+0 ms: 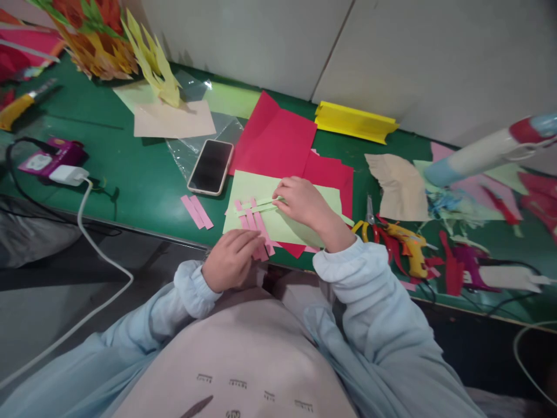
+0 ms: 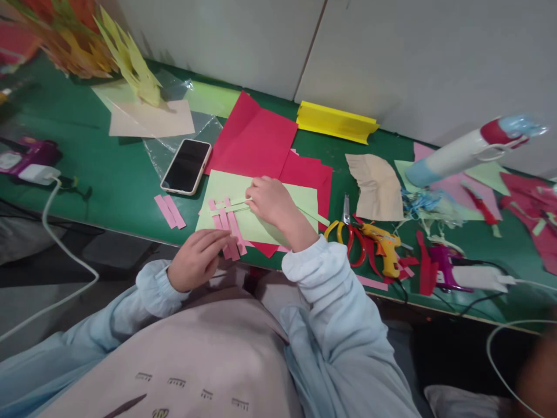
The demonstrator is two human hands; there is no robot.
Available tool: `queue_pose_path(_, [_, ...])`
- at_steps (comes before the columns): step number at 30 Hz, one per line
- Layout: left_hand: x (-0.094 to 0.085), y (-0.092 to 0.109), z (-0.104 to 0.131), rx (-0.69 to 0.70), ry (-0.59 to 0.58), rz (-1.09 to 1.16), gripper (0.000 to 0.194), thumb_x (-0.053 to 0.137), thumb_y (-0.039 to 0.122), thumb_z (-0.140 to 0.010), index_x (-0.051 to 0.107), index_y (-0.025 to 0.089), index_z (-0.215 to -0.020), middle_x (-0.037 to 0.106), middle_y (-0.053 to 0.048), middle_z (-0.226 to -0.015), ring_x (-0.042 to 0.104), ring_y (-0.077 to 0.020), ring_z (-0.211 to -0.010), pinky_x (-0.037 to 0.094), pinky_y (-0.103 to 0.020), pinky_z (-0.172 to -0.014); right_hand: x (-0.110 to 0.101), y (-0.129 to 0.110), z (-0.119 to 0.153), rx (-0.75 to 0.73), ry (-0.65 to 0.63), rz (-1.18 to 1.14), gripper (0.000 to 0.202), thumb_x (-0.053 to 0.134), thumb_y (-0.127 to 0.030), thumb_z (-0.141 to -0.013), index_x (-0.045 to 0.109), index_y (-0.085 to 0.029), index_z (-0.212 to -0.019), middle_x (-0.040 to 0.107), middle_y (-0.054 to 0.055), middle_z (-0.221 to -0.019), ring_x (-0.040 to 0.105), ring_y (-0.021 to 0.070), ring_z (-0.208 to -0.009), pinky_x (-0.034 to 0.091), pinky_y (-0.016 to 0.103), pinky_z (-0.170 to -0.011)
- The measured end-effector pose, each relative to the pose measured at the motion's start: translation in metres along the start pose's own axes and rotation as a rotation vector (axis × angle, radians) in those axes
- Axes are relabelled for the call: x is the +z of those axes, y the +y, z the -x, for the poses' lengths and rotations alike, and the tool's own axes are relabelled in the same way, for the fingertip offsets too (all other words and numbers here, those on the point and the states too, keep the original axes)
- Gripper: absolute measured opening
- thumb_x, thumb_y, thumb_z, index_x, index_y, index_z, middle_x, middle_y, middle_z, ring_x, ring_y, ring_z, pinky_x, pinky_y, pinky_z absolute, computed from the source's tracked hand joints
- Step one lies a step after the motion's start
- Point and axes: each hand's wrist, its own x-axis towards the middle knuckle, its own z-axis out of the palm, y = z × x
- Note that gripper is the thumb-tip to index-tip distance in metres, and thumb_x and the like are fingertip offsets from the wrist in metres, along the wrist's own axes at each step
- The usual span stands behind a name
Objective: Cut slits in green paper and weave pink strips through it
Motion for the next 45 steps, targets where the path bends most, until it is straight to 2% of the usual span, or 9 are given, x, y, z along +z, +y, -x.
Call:
queue_pose_path(3, [-0.005, -0.01, -0.001, -0.123, 0.043, -0.09, 0.04, 0.042, 0.004, -0.082, 0.058, 0.012, -0.118, 0.066, -0.016, -0.113, 0.06, -0.0267, -0.105, 0.051, -0.043, -0.089, 0.004, -0.004, 0.002, -0.067, 0.007, -0.033, 0.021, 0.056, -0.023, -0.093, 0.072, -0.014, -0.104, 0.065, 0.012, -0.102, 0.056, 0.024, -0.095, 0.039, 0.035, -0.083])
queue_pose_path(6, [-0.006, -0.02, -0.003, -0.228, 0.032, -0.184, 0.039, 0.044, 0.006, -0.08, 0.057, 0.011, -0.116, 0.064, -0.017, -0.114, 0.059, -0.0284, -0.104, 0.049, -0.044, -0.089, 0.011, -0.008, 0.002, -0.097, 0.007, -0.052, 0.025, 0.056, -0.024, -0.093, 0.07, -0.015, -0.111, 0.063, 0.013, -0.108, 0.054, 0.0247, -0.099, 0.039, 0.035, -0.084])
queue_pose_path(11, [-0.003, -0.025, -0.007, -0.285, 0.015, -0.243, 0.034, 0.044, 0.007, -0.08, 0.055, 0.012, -0.112, 0.063, -0.016, -0.108, 0.059, -0.028, -0.097, 0.049, -0.042, -0.084, 0.022, -0.011, -0.001, -0.113, -0.003, -0.056, 0.026, 0.055, -0.025, -0.094, 0.068, -0.017, -0.115, 0.061, 0.013, -0.109, 0.052, 0.0252, -0.101, 0.038, 0.036, -0.085])
queue_pose_path(19, [-0.002, -0.025, -0.009, -0.244, -0.02, -0.234, 0.035, 0.046, 0.01, -0.083, 0.057, 0.01, -0.116, 0.064, -0.017, -0.114, 0.059, -0.0294, -0.103, 0.049, -0.044, -0.087, 0.025, -0.011, 0.001, -0.134, 0.001, -0.046, 0.024, 0.055, -0.022, -0.093, 0.068, -0.018, -0.113, 0.059, 0.012, -0.108, 0.049, 0.0247, -0.1, 0.038, 0.036, -0.084])
queue_pose_path(24, [0.004, -0.022, -0.009, 0.039, -0.13, -0.184, 0.049, 0.041, 0.006, -0.084, 0.053, 0.011, -0.131, 0.062, -0.012, -0.133, 0.049, -0.0287, -0.129, 0.043, -0.045, -0.104, 0.025, -0.01, 0.003, -0.147, -0.001, -0.009, 0.021, 0.054, -0.021, -0.093, 0.068, -0.017, -0.109, 0.059, 0.013, -0.108, 0.048, 0.0243, -0.098, 0.038, 0.035, -0.081])
queue_pose_path(26, [0.009, -0.021, -0.007, 0.093, -0.201, -0.168, 0.054, 0.042, 0.005, -0.082, 0.051, 0.008, -0.135, 0.058, -0.012, -0.139, 0.047, -0.0278, -0.133, 0.041, -0.044, -0.108, 0.025, -0.01, 0.003, -0.147, -0.005, 0.012, 0.021, 0.053, -0.02, -0.094, 0.067, -0.016, -0.109, 0.059, 0.013, -0.109, 0.048, 0.0244, -0.098, 0.038, 0.035, -0.08])
queue_pose_path(31, [0.015, -0.021, -0.002, 0.096, -0.277, -0.147, 0.059, 0.044, 0.004, -0.079, 0.05, 0.007, -0.137, 0.051, -0.012, -0.146, 0.048, -0.027, -0.134, 0.042, -0.043, -0.111, 0.024, -0.009, 0.004, -0.135, -0.007, 0.043, 0.022, 0.053, -0.021, -0.093, 0.067, -0.016, -0.111, 0.06, 0.013, -0.11, 0.048, 0.0248, -0.099, 0.038, 0.035, -0.08])
queue_pose_path(38, [0.013, -0.02, -0.002, 0.081, -0.194, -0.131, 0.055, 0.042, 0.005, -0.082, 0.052, 0.008, -0.136, 0.057, -0.015, -0.139, 0.047, -0.0283, -0.135, 0.039, -0.049, -0.114, 0.023, -0.011, -0.004, -0.146, 0.011, -0.012, 0.03, 0.061, -0.025, -0.091, 0.064, -0.016, -0.119, 0.06, 0.013, -0.112, 0.05, 0.0252, -0.102, 0.038, 0.035, -0.084])
queue_pose_path(45, [0.014, -0.02, 0.0, 0.051, -0.195, -0.088, 0.054, 0.042, 0.006, -0.084, 0.051, 0.009, -0.137, 0.057, -0.016, -0.14, 0.049, -0.0261, -0.133, 0.044, -0.046, -0.111, 0.021, -0.014, -0.013, -0.126, -0.018, -0.037, 0.022, 0.059, -0.025, -0.092, 0.07, -0.016, -0.108, 0.06, 0.012, -0.106, 0.049, 0.0242, -0.099, 0.037, 0.035, -0.083])
